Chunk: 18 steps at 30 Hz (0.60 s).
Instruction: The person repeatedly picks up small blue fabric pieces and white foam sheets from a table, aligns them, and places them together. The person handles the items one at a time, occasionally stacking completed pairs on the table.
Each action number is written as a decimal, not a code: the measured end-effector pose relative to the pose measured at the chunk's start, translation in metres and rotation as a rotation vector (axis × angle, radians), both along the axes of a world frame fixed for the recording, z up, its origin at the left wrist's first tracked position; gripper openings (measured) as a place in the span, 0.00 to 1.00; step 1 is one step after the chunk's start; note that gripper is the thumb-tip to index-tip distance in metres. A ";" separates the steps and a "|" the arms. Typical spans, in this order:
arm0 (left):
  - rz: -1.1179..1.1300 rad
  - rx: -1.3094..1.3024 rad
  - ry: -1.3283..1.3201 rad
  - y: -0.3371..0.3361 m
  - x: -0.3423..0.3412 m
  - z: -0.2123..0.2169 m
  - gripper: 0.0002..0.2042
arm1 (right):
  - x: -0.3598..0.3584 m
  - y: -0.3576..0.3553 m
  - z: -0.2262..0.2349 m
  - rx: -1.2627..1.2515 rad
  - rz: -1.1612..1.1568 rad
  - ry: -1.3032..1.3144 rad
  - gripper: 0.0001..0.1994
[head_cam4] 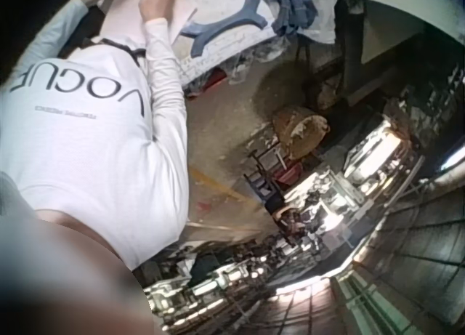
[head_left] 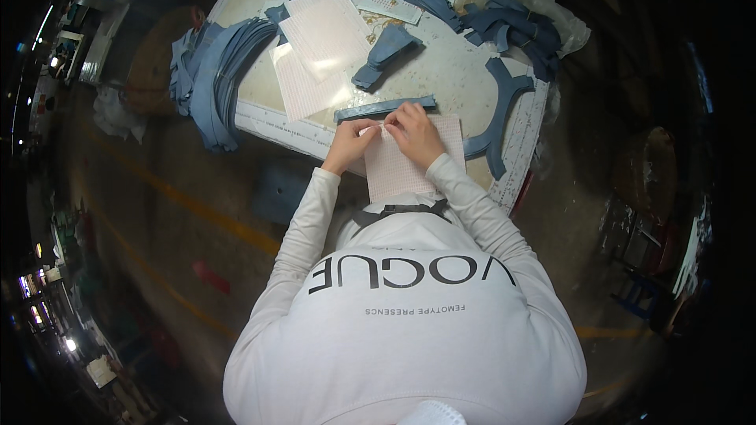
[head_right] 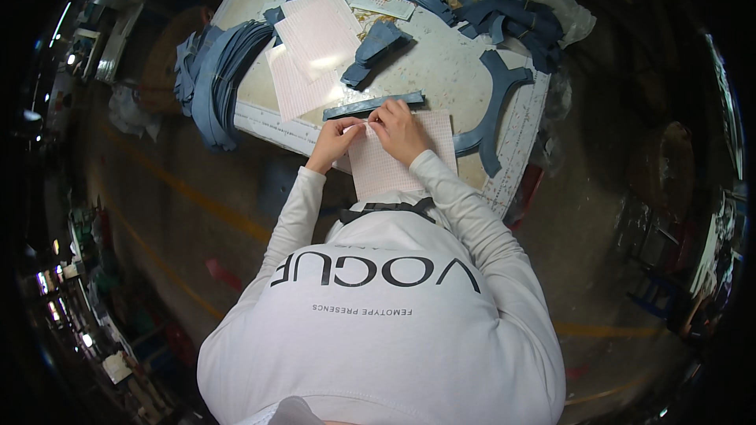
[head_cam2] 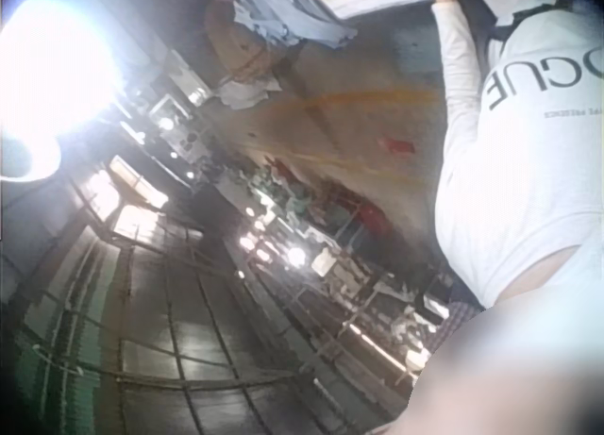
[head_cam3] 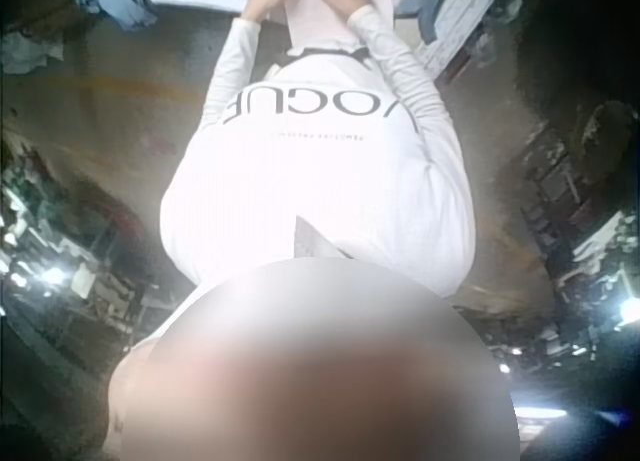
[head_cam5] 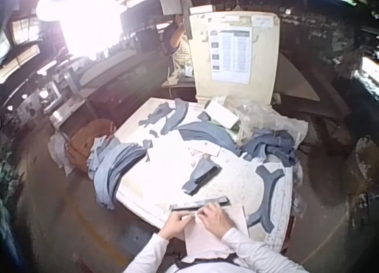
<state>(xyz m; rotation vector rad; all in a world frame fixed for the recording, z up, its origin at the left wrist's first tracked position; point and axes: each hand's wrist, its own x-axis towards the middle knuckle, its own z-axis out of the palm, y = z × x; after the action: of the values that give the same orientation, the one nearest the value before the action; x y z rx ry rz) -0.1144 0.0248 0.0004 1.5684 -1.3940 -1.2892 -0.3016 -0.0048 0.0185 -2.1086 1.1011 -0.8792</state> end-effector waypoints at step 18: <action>-0.039 -0.110 -0.148 -0.004 0.023 0.016 0.09 | -0.078 -0.036 0.005 -0.024 -0.229 -0.003 0.08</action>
<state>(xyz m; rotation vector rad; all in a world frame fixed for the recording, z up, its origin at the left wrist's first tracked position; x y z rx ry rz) -0.0916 0.0209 0.0167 1.5947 -1.5671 -1.1175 -0.3794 -0.0407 0.0236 -2.0265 1.3564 -1.0050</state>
